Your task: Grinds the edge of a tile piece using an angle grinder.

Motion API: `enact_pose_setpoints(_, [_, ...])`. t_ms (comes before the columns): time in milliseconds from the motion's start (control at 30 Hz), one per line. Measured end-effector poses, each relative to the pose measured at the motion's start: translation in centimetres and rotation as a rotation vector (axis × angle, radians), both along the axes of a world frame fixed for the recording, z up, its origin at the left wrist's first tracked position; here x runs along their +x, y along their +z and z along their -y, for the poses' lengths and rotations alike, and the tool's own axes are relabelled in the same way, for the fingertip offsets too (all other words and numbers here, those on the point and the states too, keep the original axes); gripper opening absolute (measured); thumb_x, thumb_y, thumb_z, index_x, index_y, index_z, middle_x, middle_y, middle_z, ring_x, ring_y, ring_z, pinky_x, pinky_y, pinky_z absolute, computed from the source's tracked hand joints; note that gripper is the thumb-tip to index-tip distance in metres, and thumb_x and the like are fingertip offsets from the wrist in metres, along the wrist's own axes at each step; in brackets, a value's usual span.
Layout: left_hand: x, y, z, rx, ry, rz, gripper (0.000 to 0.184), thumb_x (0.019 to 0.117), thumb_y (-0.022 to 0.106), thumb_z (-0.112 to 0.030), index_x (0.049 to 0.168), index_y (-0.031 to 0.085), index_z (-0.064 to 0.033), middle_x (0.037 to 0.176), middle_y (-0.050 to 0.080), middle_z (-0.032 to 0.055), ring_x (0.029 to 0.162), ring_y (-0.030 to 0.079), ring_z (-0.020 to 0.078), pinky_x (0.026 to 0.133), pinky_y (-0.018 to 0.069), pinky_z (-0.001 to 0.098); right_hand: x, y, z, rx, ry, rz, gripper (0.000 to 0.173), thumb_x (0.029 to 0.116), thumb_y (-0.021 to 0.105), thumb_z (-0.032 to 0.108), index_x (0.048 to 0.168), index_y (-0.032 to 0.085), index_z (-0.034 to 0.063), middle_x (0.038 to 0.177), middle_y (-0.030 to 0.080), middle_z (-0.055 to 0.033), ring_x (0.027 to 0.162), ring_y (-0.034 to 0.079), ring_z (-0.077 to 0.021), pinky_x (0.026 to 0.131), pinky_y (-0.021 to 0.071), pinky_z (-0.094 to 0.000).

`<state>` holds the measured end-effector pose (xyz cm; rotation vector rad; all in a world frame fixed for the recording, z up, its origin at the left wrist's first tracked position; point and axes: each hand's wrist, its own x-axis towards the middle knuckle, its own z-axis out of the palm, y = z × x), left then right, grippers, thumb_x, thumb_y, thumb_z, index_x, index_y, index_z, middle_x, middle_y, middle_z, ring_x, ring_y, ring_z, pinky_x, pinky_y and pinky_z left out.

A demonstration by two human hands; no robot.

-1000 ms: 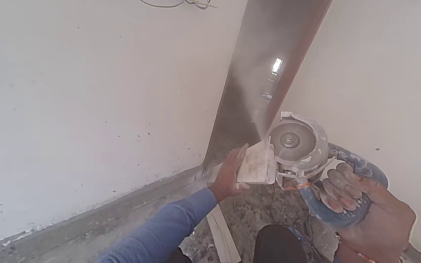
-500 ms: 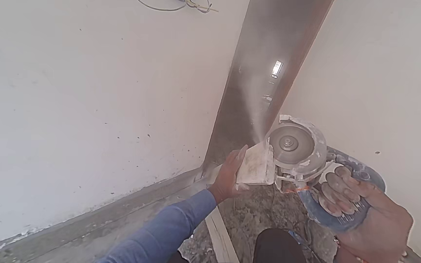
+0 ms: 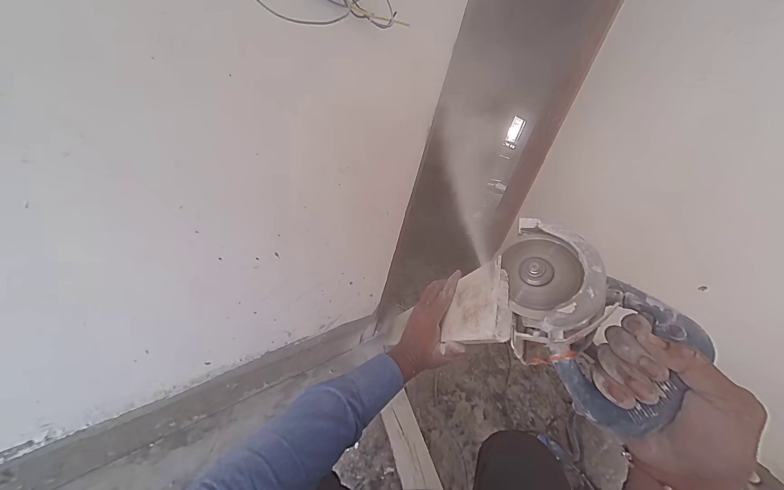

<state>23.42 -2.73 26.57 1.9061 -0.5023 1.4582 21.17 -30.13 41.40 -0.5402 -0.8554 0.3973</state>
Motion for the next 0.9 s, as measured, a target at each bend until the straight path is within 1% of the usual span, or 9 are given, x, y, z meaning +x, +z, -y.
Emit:
enact_pose_setpoints(233, [0.05,0.16,-0.17,0.018,0.021,-0.005,0.124,0.0809,0.028,-0.094,0.152,0.041,0.0075,0.142,0.055,0.0271,0.132,0.055,0.0295,0.113,0.0446,0.042,-0.05,0.0,-0.06,-0.01,-0.016,-0.007,0.014,0.0967,0.061,0.016,0.091,0.066,0.004,0.06,0.054,-0.0003,0.048,0.058,-0.0099,0.047,0.0544,-0.0257])
enact_pose_setpoints(300, [0.1,0.16,-0.19,0.019,0.026,-0.001,0.122,0.0821,0.029,-0.092,0.152,0.041,0.007,0.142,0.055,0.0268,0.131,0.056,0.0291,0.112,0.0456,0.0418,-0.05,-0.03,-0.09,-0.007,-0.023,-0.005,0.015,0.0972,0.06,0.017,0.092,0.065,0.0035,0.06,0.054,-0.0005,0.048,0.058,-0.0098,0.046,0.0541,-0.0257])
enact_pose_setpoints(400, [0.22,0.15,-0.13,0.008,0.03,-0.01,0.123,0.0814,0.029,-0.093,0.152,0.041,0.0067,0.142,0.055,0.0262,0.131,0.056,0.0289,0.112,0.0457,0.0422,-0.07,-0.03,-0.17,-0.01,-0.048,0.002,0.014,0.0972,0.059,0.016,0.092,0.066,0.0046,0.06,0.054,0.0001,0.048,0.058,-0.0093,0.045,0.0534,-0.0249])
enact_pose_setpoints(600, [0.25,0.3,-0.18,0.008,0.033,-0.021,0.123,0.0812,0.03,-0.093,0.152,0.04,0.0068,0.142,0.055,0.0258,0.13,0.056,0.0284,0.111,0.0463,0.041,0.14,-0.2,-0.12,-0.014,-0.026,0.014,0.016,0.0988,0.058,0.017,0.093,0.065,0.0046,0.061,0.055,0.0001,0.049,0.059,-0.0093,0.046,0.0537,-0.0246])
enact_pose_setpoints(733, [0.23,0.48,-0.19,0.002,0.033,-0.026,0.127,0.079,0.026,-0.096,0.152,0.041,0.0066,0.142,0.055,0.0255,0.13,0.056,0.0285,0.111,0.0462,0.042,0.04,-0.15,-0.16,-0.016,-0.051,-0.001,0.015,0.0973,0.06,0.017,0.093,0.066,0.0042,0.06,0.055,-0.0002,0.047,0.059,-0.0094,0.045,0.0539,-0.0247])
enact_pose_setpoints(900, [0.71,0.42,-0.31,-0.003,0.024,-0.016,0.122,0.0815,0.03,-0.092,0.152,0.041,0.0061,0.142,0.055,0.0249,0.13,0.056,0.0276,0.111,0.0466,0.0412,0.01,-0.24,-0.33,0.014,-0.043,-0.034,0.015,0.0972,0.059,0.016,0.092,0.065,0.0029,0.06,0.054,-0.0009,0.047,0.058,-0.0101,0.045,0.054,-0.0253])
